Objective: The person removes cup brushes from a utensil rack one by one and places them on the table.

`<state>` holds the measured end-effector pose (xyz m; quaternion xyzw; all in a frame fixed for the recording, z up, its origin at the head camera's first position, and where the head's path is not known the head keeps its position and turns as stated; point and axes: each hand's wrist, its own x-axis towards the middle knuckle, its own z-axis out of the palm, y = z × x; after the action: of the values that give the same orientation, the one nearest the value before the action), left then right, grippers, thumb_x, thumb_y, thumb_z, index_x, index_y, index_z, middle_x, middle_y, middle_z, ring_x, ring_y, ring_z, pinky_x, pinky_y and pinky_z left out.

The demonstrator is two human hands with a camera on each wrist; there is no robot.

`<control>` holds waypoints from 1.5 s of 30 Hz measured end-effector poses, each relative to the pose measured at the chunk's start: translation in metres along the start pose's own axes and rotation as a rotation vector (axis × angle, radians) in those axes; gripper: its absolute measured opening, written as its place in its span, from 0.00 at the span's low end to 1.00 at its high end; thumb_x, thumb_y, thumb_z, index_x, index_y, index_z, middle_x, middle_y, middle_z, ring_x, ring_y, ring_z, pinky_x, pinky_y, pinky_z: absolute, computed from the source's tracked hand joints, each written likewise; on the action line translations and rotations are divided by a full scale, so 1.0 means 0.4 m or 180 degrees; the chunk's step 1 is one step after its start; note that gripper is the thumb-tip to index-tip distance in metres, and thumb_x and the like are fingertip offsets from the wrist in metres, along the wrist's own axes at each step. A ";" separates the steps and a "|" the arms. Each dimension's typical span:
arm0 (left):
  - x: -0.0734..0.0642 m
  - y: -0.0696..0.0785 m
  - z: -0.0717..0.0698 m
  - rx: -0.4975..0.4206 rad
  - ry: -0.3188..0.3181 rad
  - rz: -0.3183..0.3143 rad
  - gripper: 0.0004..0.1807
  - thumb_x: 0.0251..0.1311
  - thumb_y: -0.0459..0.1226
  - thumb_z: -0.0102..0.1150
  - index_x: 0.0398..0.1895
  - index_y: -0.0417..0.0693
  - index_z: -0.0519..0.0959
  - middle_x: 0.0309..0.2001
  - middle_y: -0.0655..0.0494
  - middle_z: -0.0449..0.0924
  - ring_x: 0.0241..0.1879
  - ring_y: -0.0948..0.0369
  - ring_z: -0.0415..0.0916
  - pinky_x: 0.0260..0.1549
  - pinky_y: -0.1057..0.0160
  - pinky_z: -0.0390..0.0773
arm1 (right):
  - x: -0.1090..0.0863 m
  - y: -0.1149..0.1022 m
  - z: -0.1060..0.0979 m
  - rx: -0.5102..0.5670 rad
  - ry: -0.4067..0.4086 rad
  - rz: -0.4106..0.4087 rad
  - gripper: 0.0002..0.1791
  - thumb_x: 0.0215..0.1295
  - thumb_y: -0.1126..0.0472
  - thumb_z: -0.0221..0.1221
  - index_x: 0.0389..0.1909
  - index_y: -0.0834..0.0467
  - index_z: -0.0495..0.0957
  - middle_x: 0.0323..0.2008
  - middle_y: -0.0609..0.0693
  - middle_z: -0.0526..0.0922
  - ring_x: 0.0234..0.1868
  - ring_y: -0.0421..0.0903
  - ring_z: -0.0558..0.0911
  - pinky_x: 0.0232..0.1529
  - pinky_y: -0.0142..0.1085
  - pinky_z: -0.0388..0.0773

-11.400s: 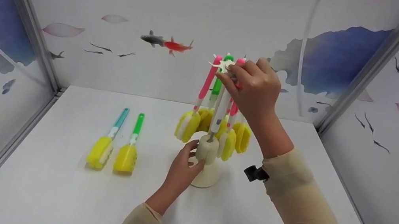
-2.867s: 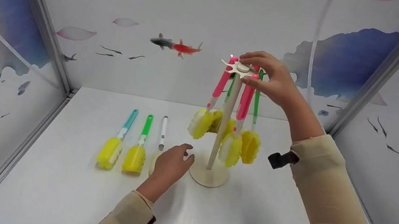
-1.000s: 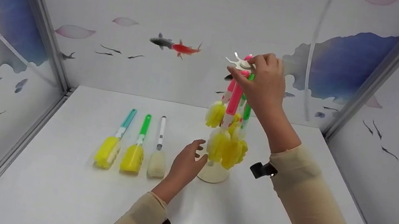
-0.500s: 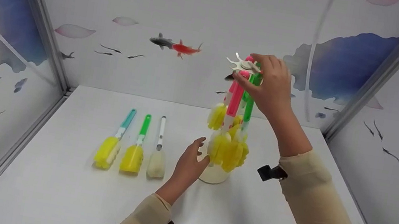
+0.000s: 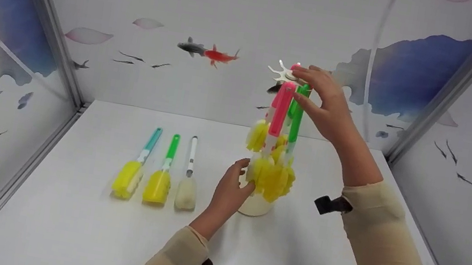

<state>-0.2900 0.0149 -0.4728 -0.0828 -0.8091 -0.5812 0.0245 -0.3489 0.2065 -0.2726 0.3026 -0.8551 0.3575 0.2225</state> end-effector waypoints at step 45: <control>-0.021 0.031 -0.003 0.0773 0.0885 0.1407 0.25 0.56 0.36 0.68 0.57 0.46 0.72 0.46 0.58 0.76 0.40 0.62 0.73 0.41 0.67 0.78 | 0.001 0.007 0.012 0.0205 0.0206 -0.0020 0.22 0.69 0.52 0.53 0.63 0.48 0.76 0.63 0.46 0.74 0.68 0.43 0.61 0.64 0.48 0.64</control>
<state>-0.2797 0.0169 -0.4619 -0.1730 -0.8241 -0.4663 0.2711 -0.3519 0.2046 -0.2767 0.3006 -0.8345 0.3938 0.2413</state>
